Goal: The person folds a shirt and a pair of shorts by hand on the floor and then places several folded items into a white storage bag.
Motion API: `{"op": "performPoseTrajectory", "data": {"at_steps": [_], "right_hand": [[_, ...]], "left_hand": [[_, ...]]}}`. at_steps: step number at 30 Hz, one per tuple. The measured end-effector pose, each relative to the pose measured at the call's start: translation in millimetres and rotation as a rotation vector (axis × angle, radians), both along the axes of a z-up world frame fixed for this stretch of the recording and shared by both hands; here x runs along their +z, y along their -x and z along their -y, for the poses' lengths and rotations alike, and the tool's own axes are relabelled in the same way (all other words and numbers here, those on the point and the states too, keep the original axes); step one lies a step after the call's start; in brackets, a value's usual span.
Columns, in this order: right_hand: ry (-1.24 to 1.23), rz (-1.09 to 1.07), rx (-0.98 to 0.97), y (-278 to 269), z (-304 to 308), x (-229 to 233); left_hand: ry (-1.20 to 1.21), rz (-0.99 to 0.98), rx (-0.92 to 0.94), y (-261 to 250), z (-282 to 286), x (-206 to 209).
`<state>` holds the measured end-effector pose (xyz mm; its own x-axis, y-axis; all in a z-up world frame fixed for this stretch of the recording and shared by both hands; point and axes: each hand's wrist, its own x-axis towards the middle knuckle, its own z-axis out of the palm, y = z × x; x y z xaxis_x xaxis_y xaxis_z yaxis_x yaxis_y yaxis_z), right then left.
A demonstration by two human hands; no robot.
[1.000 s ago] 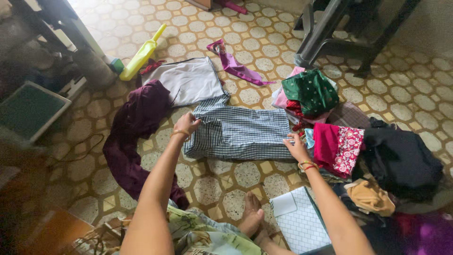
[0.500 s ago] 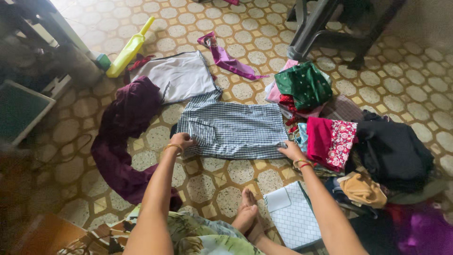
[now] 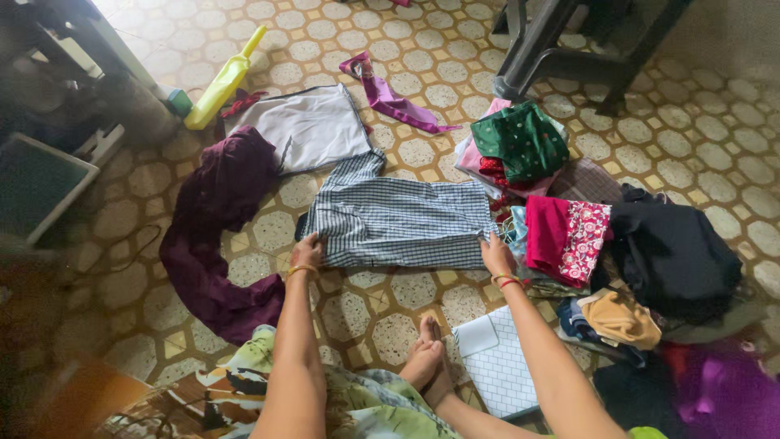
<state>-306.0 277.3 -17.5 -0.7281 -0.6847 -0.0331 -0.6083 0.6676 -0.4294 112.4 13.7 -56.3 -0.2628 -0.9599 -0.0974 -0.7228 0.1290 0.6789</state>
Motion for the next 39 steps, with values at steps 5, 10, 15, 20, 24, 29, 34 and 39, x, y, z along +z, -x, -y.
{"op": "performPoseTrajectory", "data": {"at_steps": [5, 10, 15, 20, 24, 29, 34, 39], "right_hand": [[-0.033, -0.090, -0.054, -7.3, 8.7, -9.6], [0.044, -0.208, 0.014, -15.0, 5.6, -18.5], [0.065, -0.247, 0.017, -18.9, -4.2, -22.0], [0.027, -0.264, 0.018, -23.3, -6.3, -17.6], [-0.043, -0.245, -0.006, -28.5, -6.8, -9.2], [-0.195, -0.228, -0.028, -29.1, -12.3, -0.4], [-0.188, -0.238, 0.010, -28.6, -20.2, 3.6], [-0.141, -0.286, -0.023, -30.9, -26.3, 1.1]], "left_hand": [[0.170, 0.047, 0.097, 10.2, 0.6, -7.0], [0.265, 0.150, 0.012, 0.7, -0.7, -14.4], [0.314, 0.142, -0.054, -11.3, -0.2, -11.6], [0.214, -0.036, 0.085, -22.8, -20.4, 10.1], [0.313, 0.023, 0.171, -40.7, -36.8, 13.5], [0.589, 0.068, 0.044, -47.5, -45.0, 3.5], [0.288, -0.036, 0.031, -23.3, -34.9, 19.4], [0.352, -0.039, -0.053, -24.2, -24.7, 14.3]]}}
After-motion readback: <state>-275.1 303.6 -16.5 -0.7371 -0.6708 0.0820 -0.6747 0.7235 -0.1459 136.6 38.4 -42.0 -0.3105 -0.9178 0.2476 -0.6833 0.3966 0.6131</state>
